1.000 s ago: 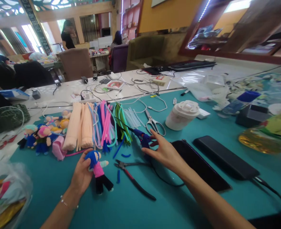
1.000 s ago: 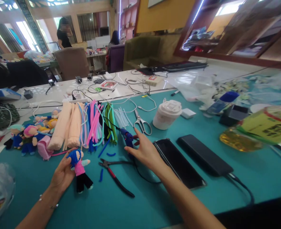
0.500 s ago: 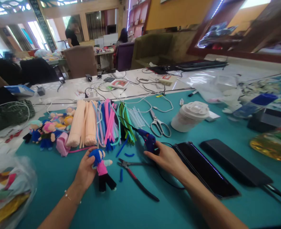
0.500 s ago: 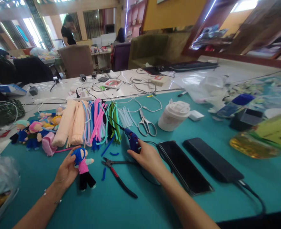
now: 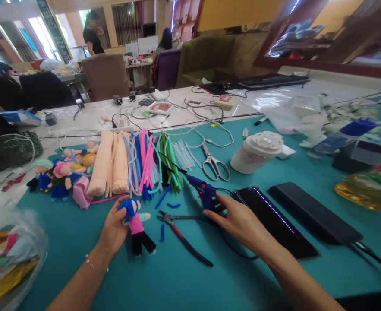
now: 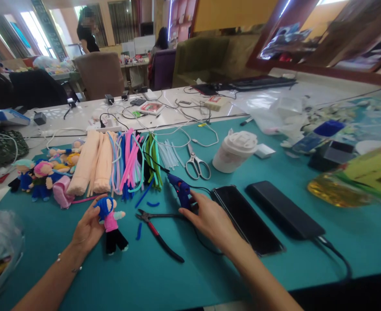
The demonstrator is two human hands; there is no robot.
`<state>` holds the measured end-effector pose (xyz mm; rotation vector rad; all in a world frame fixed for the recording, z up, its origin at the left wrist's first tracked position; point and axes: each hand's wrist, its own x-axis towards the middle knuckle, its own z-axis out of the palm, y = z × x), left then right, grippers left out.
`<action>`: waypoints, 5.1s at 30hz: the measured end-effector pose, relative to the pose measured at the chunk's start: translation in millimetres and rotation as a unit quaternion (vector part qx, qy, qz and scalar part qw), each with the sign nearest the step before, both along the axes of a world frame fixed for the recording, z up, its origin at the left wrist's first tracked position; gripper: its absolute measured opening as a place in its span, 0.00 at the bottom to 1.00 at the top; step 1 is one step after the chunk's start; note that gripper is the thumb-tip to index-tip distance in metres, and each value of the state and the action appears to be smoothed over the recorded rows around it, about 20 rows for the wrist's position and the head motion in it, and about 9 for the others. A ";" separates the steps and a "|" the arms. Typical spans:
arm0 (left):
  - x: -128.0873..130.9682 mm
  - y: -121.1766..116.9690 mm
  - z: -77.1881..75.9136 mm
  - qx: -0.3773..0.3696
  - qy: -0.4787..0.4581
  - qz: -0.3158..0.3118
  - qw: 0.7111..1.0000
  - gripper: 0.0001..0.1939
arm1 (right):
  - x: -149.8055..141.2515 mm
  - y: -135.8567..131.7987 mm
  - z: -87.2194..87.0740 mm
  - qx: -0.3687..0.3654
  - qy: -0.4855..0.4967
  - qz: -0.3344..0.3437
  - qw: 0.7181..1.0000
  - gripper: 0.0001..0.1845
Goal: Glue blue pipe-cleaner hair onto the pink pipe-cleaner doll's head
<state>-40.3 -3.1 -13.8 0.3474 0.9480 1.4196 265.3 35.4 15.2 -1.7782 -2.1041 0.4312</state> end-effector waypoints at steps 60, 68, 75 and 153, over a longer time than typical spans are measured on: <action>7.8 -41.6 -4.3 0.372 0.432 -0.026 0.821 0.36 | -86.5 -33.3 33.0 0.078 0.370 0.260 0.888 0.11; 6.1 -42.6 -5.4 0.425 0.499 -0.008 0.755 0.40 | -87.8 -36.9 35.9 0.081 0.406 0.251 0.875 0.11; 9.7 -36.1 1.7 0.497 0.544 0.002 0.676 0.24 | -89.5 -38.2 29.4 0.082 0.421 0.266 0.863 0.08; 20.5 -22.8 -0.6 0.163 0.087 -0.225 0.957 0.26 | -85.2 -33.1 31.7 0.206 0.157 0.356 0.898 0.13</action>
